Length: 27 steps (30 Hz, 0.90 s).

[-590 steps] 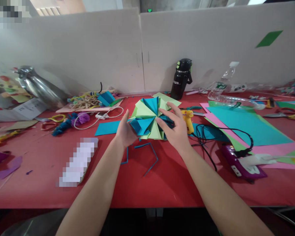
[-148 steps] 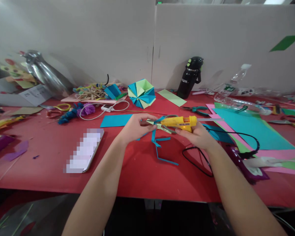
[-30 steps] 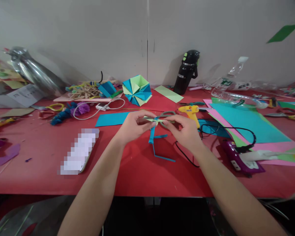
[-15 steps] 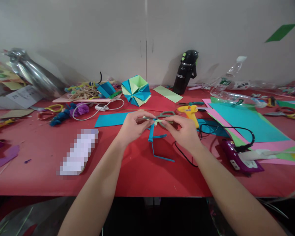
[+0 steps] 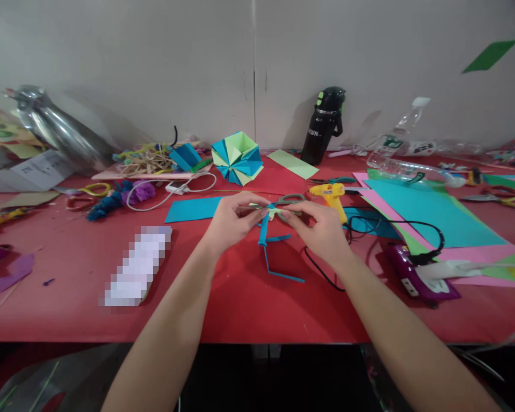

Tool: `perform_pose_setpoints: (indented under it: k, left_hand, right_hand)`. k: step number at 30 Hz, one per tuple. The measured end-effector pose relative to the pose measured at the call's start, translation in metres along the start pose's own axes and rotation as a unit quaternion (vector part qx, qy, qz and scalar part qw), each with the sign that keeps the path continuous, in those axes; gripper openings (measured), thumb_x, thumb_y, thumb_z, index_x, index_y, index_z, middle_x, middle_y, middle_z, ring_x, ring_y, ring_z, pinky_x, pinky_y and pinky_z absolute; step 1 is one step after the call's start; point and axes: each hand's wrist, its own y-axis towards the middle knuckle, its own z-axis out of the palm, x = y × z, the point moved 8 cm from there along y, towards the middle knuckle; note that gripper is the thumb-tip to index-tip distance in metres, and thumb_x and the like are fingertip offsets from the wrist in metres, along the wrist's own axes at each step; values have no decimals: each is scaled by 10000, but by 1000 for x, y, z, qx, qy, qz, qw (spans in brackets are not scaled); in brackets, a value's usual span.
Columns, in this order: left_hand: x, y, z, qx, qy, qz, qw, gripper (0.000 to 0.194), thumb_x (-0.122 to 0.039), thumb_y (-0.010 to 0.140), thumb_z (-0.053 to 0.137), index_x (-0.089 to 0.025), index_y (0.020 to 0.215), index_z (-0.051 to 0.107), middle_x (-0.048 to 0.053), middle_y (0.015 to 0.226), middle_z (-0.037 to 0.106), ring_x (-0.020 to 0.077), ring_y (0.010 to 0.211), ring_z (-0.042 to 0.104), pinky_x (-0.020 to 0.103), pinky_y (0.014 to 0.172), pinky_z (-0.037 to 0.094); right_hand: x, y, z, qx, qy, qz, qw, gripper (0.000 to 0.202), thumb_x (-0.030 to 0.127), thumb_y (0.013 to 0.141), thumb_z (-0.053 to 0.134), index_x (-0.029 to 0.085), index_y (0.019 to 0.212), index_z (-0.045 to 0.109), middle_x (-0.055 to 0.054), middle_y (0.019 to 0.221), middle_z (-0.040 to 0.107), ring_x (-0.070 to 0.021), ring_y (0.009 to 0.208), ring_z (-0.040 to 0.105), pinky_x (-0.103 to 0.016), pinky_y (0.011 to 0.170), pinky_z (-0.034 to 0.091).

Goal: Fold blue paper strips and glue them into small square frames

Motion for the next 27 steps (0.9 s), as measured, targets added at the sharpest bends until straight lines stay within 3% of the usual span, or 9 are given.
perform_pose_setpoints:
  k: [12, 18, 27]
  left_hand:
    - [-3, 1, -1, -3, 30, 10, 999, 168, -323, 826, 748, -181, 917, 752, 59, 908, 738, 178, 797, 705, 293, 714, 607]
    - [-3, 1, -2, -9, 31, 2, 999, 173, -330, 817, 752, -184, 910, 754, 57, 890, 741, 177, 773, 706, 291, 694, 610]
    - [-1, 0, 0, 8, -2, -3, 1000, 194, -306, 814, 766, -157, 937, 748, 74, 936, 731, 198, 834, 726, 307, 754, 614]
  right_hand:
    - [-5, 0, 4, 10, 20, 17, 1000, 186, 355, 953, 647, 223, 1003, 767, -55, 975, 782, -196, 848, 693, -330, 718, 523]
    - [-3, -1, 3, 6, 26, 6, 1000, 196, 341, 929, 676, 209, 1054, 748, -61, 981, 763, -159, 703, 625, -312, 645, 512]
    - [-3, 1, 2, 5, 19, -8, 1000, 148, 287, 936, 666, 201, 1009, 764, -59, 965, 767, -163, 766, 648, -302, 668, 498]
